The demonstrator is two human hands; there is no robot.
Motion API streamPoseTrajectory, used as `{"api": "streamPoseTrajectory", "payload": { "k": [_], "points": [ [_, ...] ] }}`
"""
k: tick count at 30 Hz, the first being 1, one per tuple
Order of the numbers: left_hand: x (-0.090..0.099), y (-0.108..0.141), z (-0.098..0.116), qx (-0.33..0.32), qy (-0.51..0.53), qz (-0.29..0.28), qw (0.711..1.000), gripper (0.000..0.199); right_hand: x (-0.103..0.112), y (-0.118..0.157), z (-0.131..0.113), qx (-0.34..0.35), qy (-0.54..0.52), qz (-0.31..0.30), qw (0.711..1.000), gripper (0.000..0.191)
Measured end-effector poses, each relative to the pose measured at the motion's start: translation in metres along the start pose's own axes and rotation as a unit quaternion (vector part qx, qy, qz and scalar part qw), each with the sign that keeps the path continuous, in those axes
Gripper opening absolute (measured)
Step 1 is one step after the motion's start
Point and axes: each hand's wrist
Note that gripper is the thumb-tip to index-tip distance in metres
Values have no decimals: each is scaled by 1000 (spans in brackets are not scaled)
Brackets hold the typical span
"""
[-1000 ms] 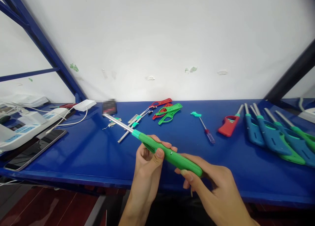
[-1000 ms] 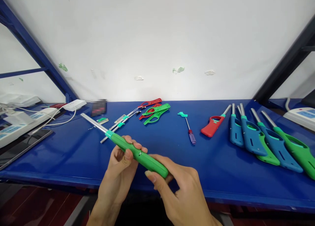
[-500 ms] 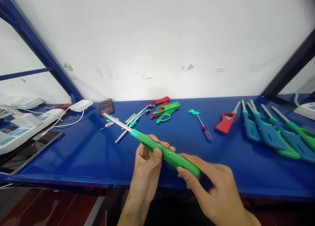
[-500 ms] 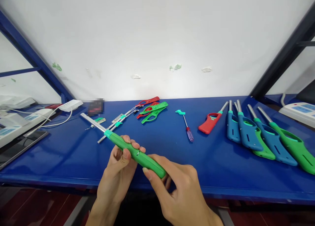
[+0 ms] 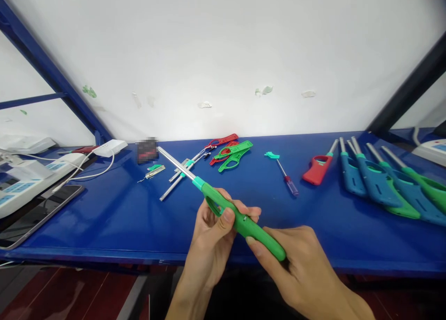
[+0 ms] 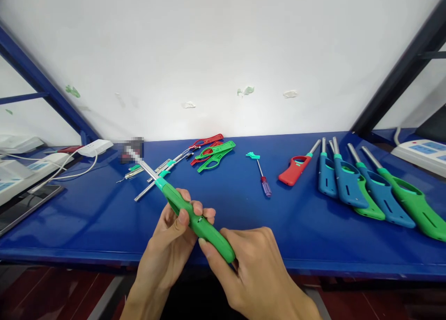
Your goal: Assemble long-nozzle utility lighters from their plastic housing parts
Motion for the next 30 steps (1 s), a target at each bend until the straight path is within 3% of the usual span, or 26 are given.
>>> {"api": "streamPoseTrajectory", "payload": {
  "k": [6,10,13,16,21,25,30],
  "points": [
    [-1,1,2,-5,-4,-15,1000,23,-2,-1,-1,-26,-95,-15,995,40],
    [-12,3,4,-21,-43,22,999,19,-2,2,-7,-83,-215,-27,973,52],
    [-21,3,5,-52,-63,-15,997,31,-2,5,-16,-149,-352,-34,923,62],
    [-25,1,3,-17,-61,-95,993,52,-4,4,-23,-178,-495,-48,849,69],
    [-22,-4,-4,-1,-88,-85,993,38,-9,-4,-24,-161,-630,-69,757,68],
    [-17,-5,-7,5,-109,-70,992,35,-17,-6,-22,-153,-677,-62,717,69],
    [-9,-5,-5,-5,-131,-79,988,33,-24,-6,-24,-171,-697,-60,694,70]
  ]
}}
Point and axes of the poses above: each hand's wrist, its own y-axis away from the middle knuckle, its own x-axis out of the back of the hand, z = x × y, and after that the axes turned 7 degrees about -z, right-handed
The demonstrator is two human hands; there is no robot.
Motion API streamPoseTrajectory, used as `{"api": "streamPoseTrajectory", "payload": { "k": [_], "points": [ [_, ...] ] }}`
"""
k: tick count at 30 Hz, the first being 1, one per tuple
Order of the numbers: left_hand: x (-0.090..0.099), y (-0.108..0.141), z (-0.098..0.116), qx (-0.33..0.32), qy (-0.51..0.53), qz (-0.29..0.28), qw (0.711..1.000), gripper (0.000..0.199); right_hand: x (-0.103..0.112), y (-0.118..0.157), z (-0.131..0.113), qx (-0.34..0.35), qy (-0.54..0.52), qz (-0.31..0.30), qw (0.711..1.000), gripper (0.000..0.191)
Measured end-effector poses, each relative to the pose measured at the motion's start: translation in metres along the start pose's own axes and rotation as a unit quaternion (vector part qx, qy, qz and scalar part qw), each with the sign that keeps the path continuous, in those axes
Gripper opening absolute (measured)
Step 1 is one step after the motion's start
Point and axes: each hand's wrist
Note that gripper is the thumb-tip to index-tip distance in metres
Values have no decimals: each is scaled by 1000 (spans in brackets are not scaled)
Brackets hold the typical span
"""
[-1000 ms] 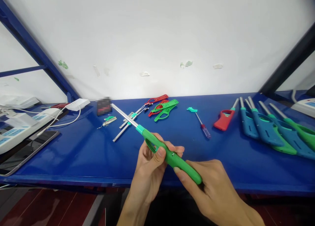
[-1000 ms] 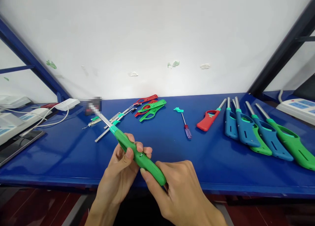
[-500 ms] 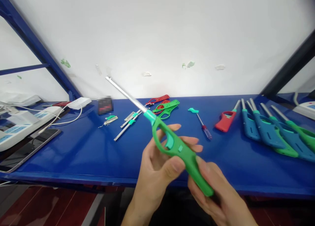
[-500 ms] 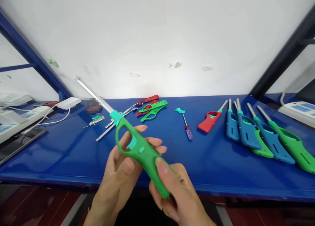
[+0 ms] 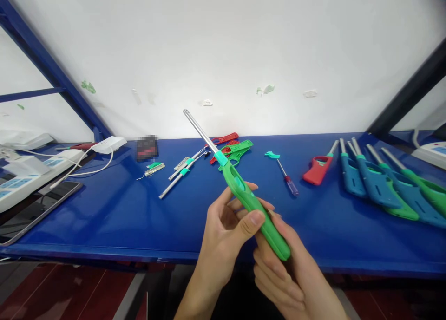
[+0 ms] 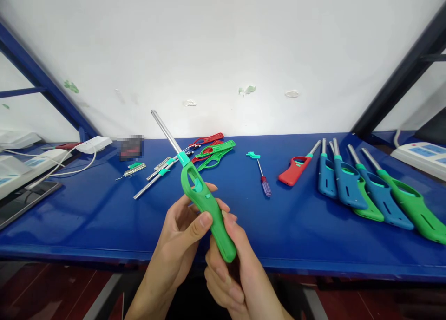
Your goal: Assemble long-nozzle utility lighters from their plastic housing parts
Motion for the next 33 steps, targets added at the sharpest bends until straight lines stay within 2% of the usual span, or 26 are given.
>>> {"api": "streamPoseTrajectory", "payload": {
  "k": [4,9,11,14,18,22,25,30,33],
  "points": [
    [3,1,2,-10,-4,6,1000,35,1,5,-1,-36,12,16,999,65],
    [5,0,4,-10,13,0,1000,34,6,16,0,-100,146,123,977,67],
    [7,-1,4,-12,15,-12,1000,34,7,18,0,-91,197,154,964,70],
    [9,-1,4,-15,16,-26,999,33,8,16,-4,-29,280,177,943,67],
    [10,-1,5,-11,6,-26,1000,33,9,12,-14,27,428,158,889,63],
    [12,0,5,-16,16,-36,999,31,10,11,-18,65,520,131,841,58],
    [15,1,3,-17,17,-32,999,30,14,9,-17,79,530,116,836,54],
    [17,1,-2,-33,12,-6,999,31,18,9,-14,75,563,137,811,61],
    [16,1,-3,-36,9,-2,999,30,18,9,-15,70,549,132,822,60]
  ]
}}
Point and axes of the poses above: each hand's wrist, its own y-axis away from the middle knuckle, its own x-axis out of the back of the hand, z = x × y, and after that the axes turned 7 degrees about -z, right-handed
